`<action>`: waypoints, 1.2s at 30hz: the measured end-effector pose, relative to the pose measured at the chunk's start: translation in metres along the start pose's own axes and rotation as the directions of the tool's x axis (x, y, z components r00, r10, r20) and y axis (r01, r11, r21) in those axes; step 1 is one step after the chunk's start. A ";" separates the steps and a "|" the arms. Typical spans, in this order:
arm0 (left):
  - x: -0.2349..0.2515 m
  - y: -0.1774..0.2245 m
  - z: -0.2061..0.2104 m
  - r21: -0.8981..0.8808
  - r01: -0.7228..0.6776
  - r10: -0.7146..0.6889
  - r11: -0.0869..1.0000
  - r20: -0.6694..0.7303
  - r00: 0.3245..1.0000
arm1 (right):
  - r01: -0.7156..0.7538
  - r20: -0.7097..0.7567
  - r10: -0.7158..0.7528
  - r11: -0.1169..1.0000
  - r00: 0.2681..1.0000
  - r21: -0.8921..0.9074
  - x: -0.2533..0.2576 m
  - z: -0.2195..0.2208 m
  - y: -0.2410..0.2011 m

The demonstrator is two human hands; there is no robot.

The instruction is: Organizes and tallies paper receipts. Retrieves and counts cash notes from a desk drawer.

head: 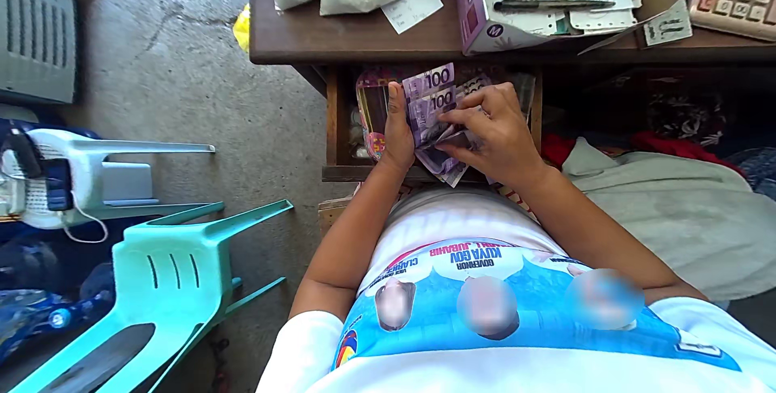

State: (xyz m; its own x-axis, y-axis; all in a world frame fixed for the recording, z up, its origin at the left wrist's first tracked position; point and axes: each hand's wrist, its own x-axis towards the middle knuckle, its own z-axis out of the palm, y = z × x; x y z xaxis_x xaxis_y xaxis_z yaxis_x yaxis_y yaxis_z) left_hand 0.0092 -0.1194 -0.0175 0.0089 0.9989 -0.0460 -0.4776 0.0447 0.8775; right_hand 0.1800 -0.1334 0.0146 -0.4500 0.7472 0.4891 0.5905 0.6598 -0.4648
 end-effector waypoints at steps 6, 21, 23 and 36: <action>0.000 0.002 0.001 0.007 0.011 -0.011 1.000 -0.010 1.000 | 0.054 0.023 -0.056 0.996 0.998 0.064 -0.007 -0.001 0.003; 0.001 -0.004 -0.001 0.025 -0.033 0.032 0.999 0.031 0.999 | 0.052 -0.032 -0.045 0.963 0.998 0.264 -0.011 -0.004 -0.001; 0.000 -0.003 -0.001 0.033 -0.024 0.023 0.999 0.017 1.000 | -0.058 -0.055 0.077 0.956 0.995 0.289 -0.010 -0.003 -0.004; -0.001 -0.002 -0.001 0.020 0.009 -0.010 1.000 0.058 0.998 | -0.217 -0.083 0.292 0.847 0.953 0.485 -0.007 0.000 -0.002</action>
State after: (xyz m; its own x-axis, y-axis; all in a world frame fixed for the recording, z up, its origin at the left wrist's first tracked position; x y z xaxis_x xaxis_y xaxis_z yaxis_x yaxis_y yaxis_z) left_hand 0.0090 -0.1205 -0.0199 0.0648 0.9975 -0.0272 -0.4600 0.0540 0.8863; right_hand 0.1819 -0.1396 0.0116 -0.2006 0.8978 0.3920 0.2725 0.4355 -0.8579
